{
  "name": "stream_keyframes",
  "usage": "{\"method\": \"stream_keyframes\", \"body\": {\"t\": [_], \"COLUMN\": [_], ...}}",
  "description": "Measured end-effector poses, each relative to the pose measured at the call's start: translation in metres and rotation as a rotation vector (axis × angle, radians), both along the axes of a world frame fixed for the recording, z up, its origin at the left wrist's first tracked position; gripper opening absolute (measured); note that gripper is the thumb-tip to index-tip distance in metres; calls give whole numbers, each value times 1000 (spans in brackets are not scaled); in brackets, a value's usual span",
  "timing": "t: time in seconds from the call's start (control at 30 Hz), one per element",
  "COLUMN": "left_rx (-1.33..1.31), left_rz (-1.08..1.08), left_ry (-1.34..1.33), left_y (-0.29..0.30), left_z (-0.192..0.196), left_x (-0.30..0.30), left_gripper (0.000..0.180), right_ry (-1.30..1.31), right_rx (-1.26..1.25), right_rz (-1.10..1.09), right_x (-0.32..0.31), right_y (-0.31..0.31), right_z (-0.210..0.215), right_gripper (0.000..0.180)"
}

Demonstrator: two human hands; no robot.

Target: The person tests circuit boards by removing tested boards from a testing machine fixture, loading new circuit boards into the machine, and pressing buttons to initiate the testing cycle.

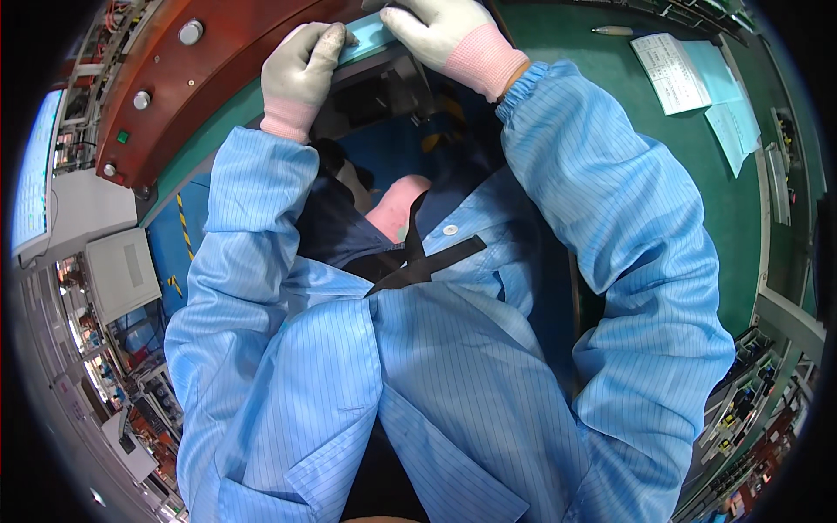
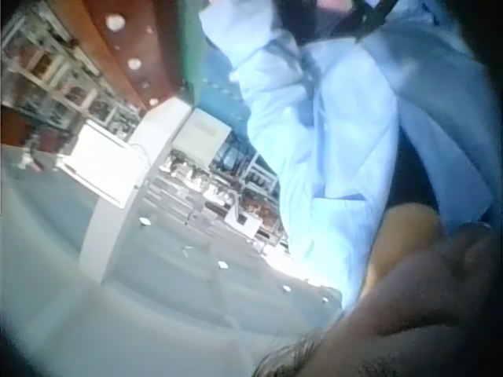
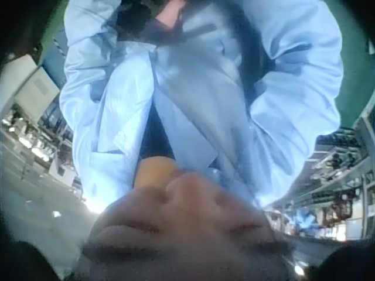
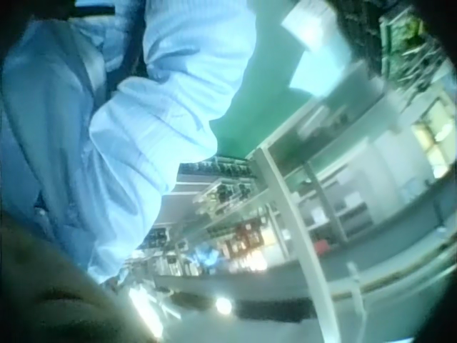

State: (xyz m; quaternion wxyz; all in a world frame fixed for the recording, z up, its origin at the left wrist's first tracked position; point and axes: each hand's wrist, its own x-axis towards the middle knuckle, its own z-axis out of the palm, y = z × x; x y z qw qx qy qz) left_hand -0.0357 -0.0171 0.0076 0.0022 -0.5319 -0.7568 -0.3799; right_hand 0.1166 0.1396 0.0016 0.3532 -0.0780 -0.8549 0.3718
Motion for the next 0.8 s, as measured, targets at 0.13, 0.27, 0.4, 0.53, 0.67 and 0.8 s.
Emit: {"method": "stream_keyframes", "body": {"t": [0.13, 0.27, 0.4, 0.53, 0.67, 0.8], "left_rx": [10, 27, 36, 31, 31, 49], "left_rz": [0, -3, -7, -19, -25, -37], "left_ry": [4, 2, -13, -12, -14, -30], "left_y": [-1, 0, -1, 0, -2, -4], "left_z": [-1, -1, -3, -1, 0, 2], "left_x": [0, 1, 0, 1, 2, 3], "left_gripper": [41, 40, 38, 36, 35, 33], "right_ry": [51, -28, -89, -13, 81, 75], "right_rx": [-2, 10, 48, 78, 94, 87], "right_rz": [-2, 25, -104, -134, -114, -120], "right_x": [0, 0, -4, -15, -21, -18], "right_y": [-2, 3, -1, 2, 7, 3], "right_z": [-1, 0, -7, -23, -30, -27], "right_gripper": [28, 29, 29, 30, 29, 29]}}
